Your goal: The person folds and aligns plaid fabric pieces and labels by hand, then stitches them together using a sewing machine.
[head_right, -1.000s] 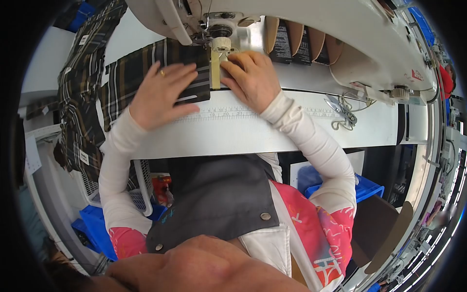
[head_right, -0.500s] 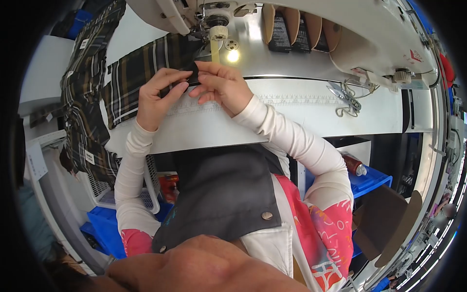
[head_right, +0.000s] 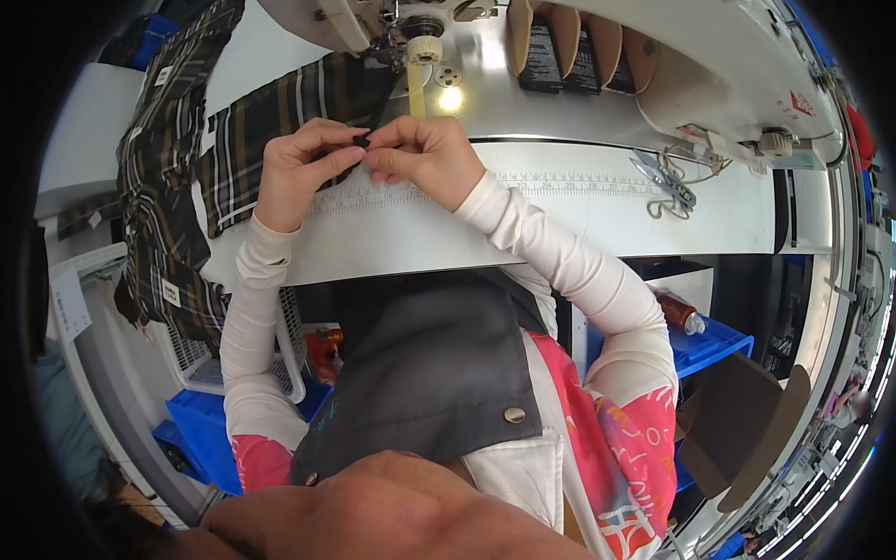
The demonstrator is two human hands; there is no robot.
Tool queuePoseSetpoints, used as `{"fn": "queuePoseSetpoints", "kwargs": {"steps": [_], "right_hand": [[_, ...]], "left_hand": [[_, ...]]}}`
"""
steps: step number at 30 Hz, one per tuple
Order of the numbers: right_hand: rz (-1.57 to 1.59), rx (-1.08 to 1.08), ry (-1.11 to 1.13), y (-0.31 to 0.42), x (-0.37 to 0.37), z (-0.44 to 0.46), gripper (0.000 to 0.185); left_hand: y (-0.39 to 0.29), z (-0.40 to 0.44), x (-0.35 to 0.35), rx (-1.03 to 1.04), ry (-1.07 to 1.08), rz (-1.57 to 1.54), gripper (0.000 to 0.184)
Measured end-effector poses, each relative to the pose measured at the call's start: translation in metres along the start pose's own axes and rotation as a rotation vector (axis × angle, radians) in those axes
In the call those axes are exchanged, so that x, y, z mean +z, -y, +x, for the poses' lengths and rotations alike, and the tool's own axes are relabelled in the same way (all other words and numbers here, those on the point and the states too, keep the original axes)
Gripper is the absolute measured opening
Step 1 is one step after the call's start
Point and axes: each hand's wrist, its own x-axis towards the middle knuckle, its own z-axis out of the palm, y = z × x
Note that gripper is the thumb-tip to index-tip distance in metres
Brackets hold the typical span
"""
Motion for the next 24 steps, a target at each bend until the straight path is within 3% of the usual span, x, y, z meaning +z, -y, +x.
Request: {"fn": "queuePoseSetpoints", "kwargs": {"steps": [3,6,15,21,24], "right_hand": [[0.022,0.035,-0.01,0.006,-0.002,0.003,0.014],[-0.055,-0.09,-0.058,-0.002,-0.001,0.005,0.016],[0.149,-0.04,-0.14,-0.002,0.012,0.007,0.019],[-0.274,-0.182,-0.059,0.0,-0.001,0.014,0.013],[-0.42,-0.144,-0.109,0.012,0.007,0.003,0.011]], "left_hand": [[0.0,0.004,-0.002,-0.074,-0.008,-0.214,0.016],[0.002,0.006,-0.006,-0.157,0.003,-0.166,0.014],[0.002,-0.001,-0.002,-0.123,-0.08,-0.264,0.013],[0.001,-0.001,-0.003,-0.158,-0.036,-0.241,0.014],[-0.005,-0.003,-0.003,-0.139,-0.001,-0.165,0.011]]}}
